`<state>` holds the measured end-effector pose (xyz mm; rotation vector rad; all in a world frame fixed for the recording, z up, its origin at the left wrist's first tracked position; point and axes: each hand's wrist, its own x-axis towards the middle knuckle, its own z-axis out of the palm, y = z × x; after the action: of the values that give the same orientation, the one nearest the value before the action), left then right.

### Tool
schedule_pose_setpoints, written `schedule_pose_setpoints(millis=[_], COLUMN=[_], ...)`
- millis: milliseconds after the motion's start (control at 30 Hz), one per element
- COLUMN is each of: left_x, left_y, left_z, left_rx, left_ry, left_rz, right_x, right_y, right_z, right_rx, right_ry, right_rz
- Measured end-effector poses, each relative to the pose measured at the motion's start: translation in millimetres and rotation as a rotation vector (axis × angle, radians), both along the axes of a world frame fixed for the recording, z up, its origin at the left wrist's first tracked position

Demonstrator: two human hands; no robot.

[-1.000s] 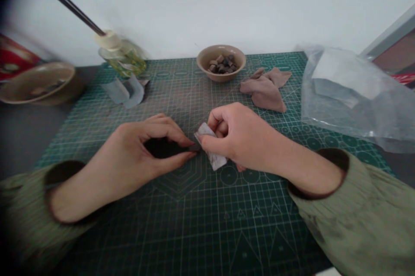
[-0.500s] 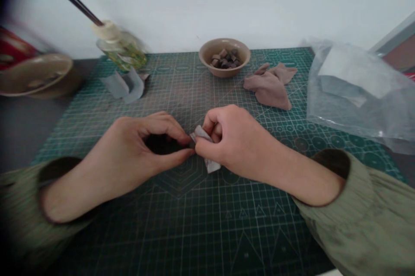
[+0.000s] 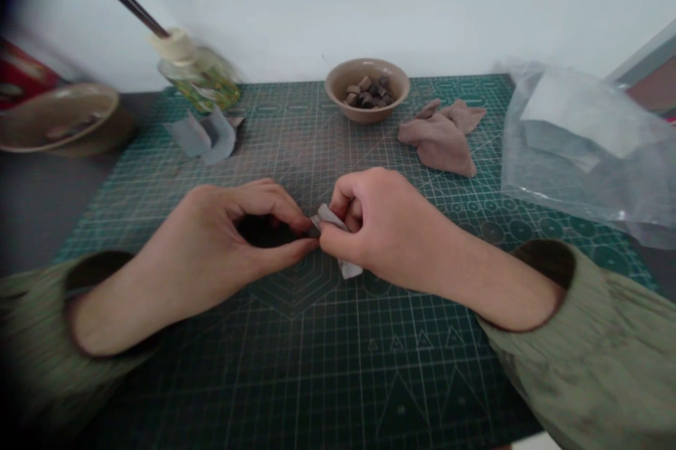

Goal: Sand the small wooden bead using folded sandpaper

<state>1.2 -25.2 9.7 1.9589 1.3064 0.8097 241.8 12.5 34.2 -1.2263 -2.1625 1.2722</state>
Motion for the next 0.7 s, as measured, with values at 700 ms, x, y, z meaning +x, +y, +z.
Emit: schedule_pose_setpoints(millis=[700], left_x=[0.0], left_y=[0.0], left_z=[-0.9], left_rx=[0.028], left_ry=[0.014], left_rz=[-0.001], right_x=[5.7], right_y=[1.2], right_z=[-0.5], right_rx=[0.041], right_ry=[-0.032], right_rz=[0.108])
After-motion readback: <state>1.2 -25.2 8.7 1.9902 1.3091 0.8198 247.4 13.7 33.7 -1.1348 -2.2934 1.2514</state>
